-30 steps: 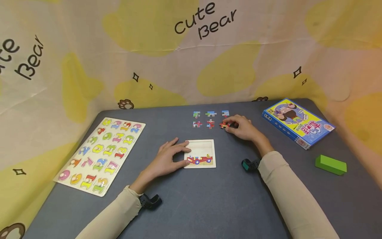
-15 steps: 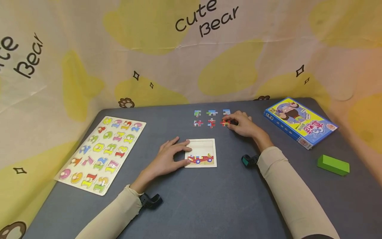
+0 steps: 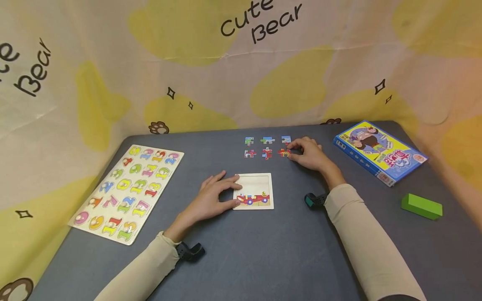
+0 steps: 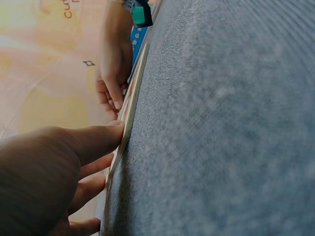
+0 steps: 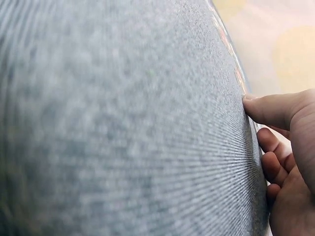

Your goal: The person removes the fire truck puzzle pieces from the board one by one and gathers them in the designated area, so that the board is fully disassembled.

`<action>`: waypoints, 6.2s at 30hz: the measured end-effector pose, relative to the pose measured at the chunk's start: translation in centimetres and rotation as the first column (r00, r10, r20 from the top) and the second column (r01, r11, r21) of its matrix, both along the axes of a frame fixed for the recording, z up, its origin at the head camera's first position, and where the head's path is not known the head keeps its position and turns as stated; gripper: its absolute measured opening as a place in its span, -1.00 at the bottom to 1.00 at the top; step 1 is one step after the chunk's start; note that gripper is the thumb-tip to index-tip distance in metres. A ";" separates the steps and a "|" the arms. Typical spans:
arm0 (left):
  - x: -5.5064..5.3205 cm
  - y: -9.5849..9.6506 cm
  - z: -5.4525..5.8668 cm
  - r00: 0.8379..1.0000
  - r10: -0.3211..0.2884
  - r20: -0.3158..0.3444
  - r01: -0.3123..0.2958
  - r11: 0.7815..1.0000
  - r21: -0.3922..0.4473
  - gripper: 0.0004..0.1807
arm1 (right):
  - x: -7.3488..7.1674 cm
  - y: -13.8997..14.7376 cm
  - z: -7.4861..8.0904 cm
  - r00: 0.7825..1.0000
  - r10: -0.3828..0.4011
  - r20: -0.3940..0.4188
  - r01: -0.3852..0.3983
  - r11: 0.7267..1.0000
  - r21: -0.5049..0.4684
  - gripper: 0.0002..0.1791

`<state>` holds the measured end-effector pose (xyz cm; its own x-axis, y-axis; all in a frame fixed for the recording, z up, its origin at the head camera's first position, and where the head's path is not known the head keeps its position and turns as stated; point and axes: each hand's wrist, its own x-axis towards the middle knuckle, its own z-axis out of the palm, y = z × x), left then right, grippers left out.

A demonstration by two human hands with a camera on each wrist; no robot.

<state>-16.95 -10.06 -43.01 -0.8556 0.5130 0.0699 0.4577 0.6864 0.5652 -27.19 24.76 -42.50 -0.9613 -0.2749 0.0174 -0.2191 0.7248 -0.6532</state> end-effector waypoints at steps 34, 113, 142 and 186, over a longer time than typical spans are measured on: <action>-0.2 -0.1 -0.2 1.000 0.003 0.012 -0.003 1.000 -0.029 -0.54 | 1.9 -1.4 0.5 0.998 -0.053 -0.029 0.047 0.983 -0.179 -0.59; -1.7 -1.8 1.0 0.995 -0.085 0.051 0.092 0.983 -0.157 -0.22 | 8.0 -12.3 1.6 0.879 0.477 0.009 -0.477 0.879 0.031 -0.59; -0.7 -0.2 0.6 1.000 0.028 0.005 -0.026 0.987 -0.160 -0.31 | 4.9 -8.5 1.3 0.934 0.336 -0.118 -0.346 0.935 -0.079 -0.56; -0.7 -0.5 1.3 1.000 -0.005 -0.014 0.002 0.980 -0.199 -0.32 | 2.2 -11.0 0.4 0.975 0.161 -0.151 -0.145 0.983 0.115 -0.70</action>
